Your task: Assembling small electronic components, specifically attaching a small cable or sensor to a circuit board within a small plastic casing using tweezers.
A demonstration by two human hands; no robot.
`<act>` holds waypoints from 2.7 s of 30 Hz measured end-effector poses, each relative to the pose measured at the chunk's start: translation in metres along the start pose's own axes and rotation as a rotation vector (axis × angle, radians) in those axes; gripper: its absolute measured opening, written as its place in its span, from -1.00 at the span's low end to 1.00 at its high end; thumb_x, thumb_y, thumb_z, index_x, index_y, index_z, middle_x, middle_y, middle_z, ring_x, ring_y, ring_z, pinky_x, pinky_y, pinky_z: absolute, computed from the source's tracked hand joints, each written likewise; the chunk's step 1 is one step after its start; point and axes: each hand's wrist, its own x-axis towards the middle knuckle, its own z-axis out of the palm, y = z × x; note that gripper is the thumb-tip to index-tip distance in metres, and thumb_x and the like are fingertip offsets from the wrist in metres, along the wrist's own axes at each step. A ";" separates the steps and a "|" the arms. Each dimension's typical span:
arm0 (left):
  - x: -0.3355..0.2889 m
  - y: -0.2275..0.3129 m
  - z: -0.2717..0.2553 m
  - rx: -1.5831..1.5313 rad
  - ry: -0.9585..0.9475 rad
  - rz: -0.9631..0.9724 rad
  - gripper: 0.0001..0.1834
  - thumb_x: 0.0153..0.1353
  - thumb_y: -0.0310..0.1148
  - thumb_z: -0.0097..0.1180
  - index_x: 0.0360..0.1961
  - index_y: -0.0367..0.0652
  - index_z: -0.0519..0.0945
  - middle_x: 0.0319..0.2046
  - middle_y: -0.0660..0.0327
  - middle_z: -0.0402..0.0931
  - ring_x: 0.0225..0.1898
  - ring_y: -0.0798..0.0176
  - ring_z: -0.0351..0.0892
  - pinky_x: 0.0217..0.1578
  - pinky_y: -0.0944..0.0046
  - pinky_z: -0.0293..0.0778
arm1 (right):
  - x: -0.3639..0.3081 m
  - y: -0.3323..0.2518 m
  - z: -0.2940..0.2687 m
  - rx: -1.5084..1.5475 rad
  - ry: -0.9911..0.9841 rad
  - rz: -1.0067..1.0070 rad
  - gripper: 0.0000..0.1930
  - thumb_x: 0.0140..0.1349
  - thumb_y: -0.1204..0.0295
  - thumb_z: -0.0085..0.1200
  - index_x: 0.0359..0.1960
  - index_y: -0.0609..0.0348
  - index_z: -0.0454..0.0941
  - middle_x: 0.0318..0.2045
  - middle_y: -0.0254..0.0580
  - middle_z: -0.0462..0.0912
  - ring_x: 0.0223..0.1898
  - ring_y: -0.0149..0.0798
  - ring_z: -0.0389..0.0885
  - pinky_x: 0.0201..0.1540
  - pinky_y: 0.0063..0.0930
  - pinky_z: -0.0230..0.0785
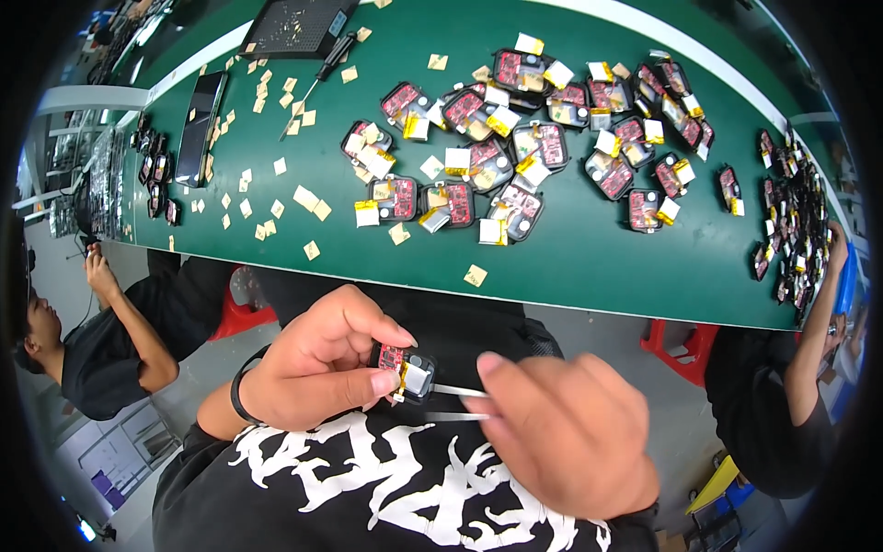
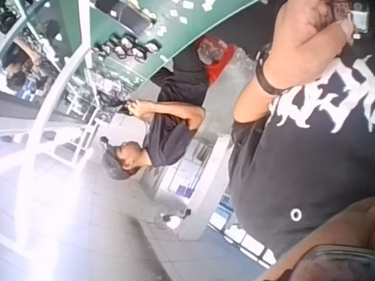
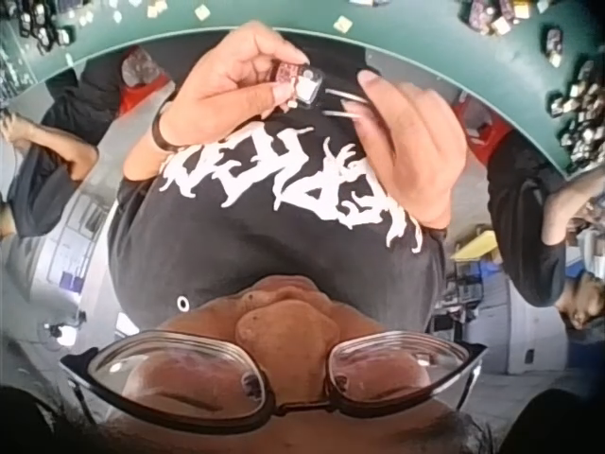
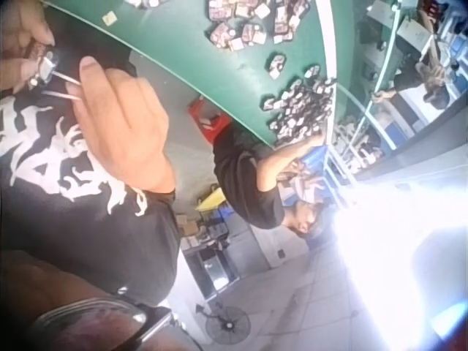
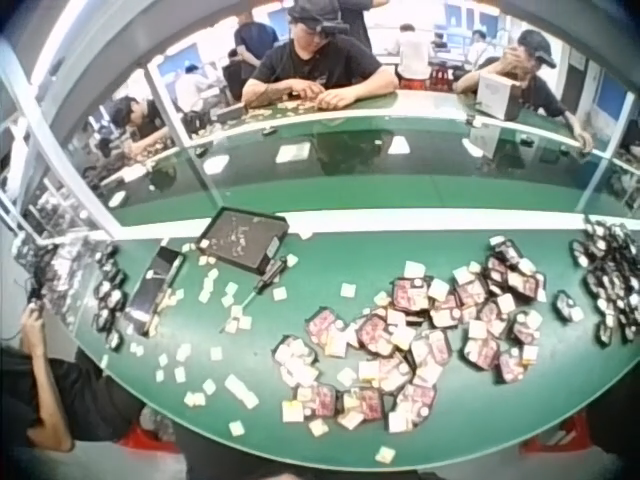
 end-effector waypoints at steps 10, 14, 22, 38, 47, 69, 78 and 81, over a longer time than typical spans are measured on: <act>0.029 0.030 0.010 0.238 -0.177 -0.059 -0.57 0.38 -0.70 -0.06 0.25 -0.29 0.30 -0.06 0.10 0.46 -0.29 0.43 0.55 -0.35 0.40 0.45 | -0.005 0.004 0.015 0.996 0.072 0.529 -0.69 0.19 0.70 0.28 -0.02 0.35 0.58 -0.32 -0.27 0.69 -0.39 -0.62 0.61 -0.41 -0.72 0.36; 0.041 0.037 0.020 0.435 -0.238 0.076 -0.53 0.32 -0.66 0.05 0.25 -0.30 0.36 -0.03 0.11 0.50 -0.31 0.42 0.56 -0.34 0.37 0.47 | -0.006 0.003 0.001 0.633 0.183 0.308 -0.76 0.15 0.67 0.33 -0.13 0.30 0.64 -0.40 -0.23 0.69 -0.56 -0.60 0.57 -0.59 -0.68 0.33; 0.065 0.037 0.033 0.692 -0.295 0.309 -0.56 0.21 -0.65 0.16 0.14 -0.27 0.49 -0.23 0.18 0.62 -0.45 0.42 0.55 -0.46 0.39 0.46 | -0.018 0.013 -0.008 0.454 0.237 0.200 -0.71 0.05 0.62 0.40 -0.16 0.25 0.65 -0.58 -0.29 0.63 -0.69 -0.52 0.44 -0.64 -0.65 0.26; 0.077 0.030 0.046 0.517 -0.314 0.065 -0.55 0.23 -0.78 0.00 0.16 -0.35 0.45 -0.28 0.17 0.57 -0.36 0.46 0.60 -0.38 0.43 0.49 | -0.033 0.028 -0.016 0.537 0.243 0.238 -0.72 0.06 0.63 0.37 -0.17 0.21 0.64 -0.56 -0.32 0.62 -0.68 -0.52 0.40 -0.65 -0.64 0.23; 0.086 0.025 0.051 0.650 -0.322 0.300 -0.60 0.20 -0.77 0.07 0.09 -0.38 0.54 -0.32 0.06 0.66 -0.46 0.35 0.66 -0.47 0.37 0.52 | -0.036 0.034 -0.015 0.495 0.282 0.172 -0.70 -0.02 0.68 0.35 -0.21 0.25 0.62 -0.56 -0.23 0.63 -0.68 -0.37 0.47 -0.65 -0.54 0.32; 0.071 0.025 0.050 0.572 -0.219 0.049 -0.57 0.21 -0.81 0.06 0.13 -0.41 0.50 -0.19 0.10 0.62 -0.35 0.42 0.69 -0.40 0.43 0.57 | -0.038 0.022 0.004 0.781 0.221 0.527 -0.62 -0.02 0.63 0.43 -0.19 0.18 0.50 -0.30 -0.40 0.58 -0.62 -0.71 0.34 -0.65 -0.70 0.17; 0.065 0.031 0.046 0.502 -0.202 -0.035 -0.61 0.20 -0.81 0.08 0.07 -0.43 0.51 -0.13 -0.01 0.64 -0.32 0.38 0.71 -0.35 0.41 0.62 | -0.038 0.020 0.007 0.878 0.166 0.581 -0.60 -0.03 0.60 0.45 -0.16 0.20 0.52 -0.32 -0.38 0.56 -0.58 -0.67 0.33 -0.62 -0.68 0.22; 0.063 0.037 0.044 0.560 -0.231 -0.004 -0.63 0.18 -0.79 0.12 0.04 -0.43 0.53 -0.20 0.01 0.67 -0.35 0.36 0.73 -0.38 0.40 0.64 | -0.034 0.020 -0.004 0.737 0.213 0.450 -0.50 -0.05 0.51 0.53 -0.06 0.23 0.55 -0.35 -0.33 0.54 -0.57 -0.52 0.38 -0.61 -0.63 0.23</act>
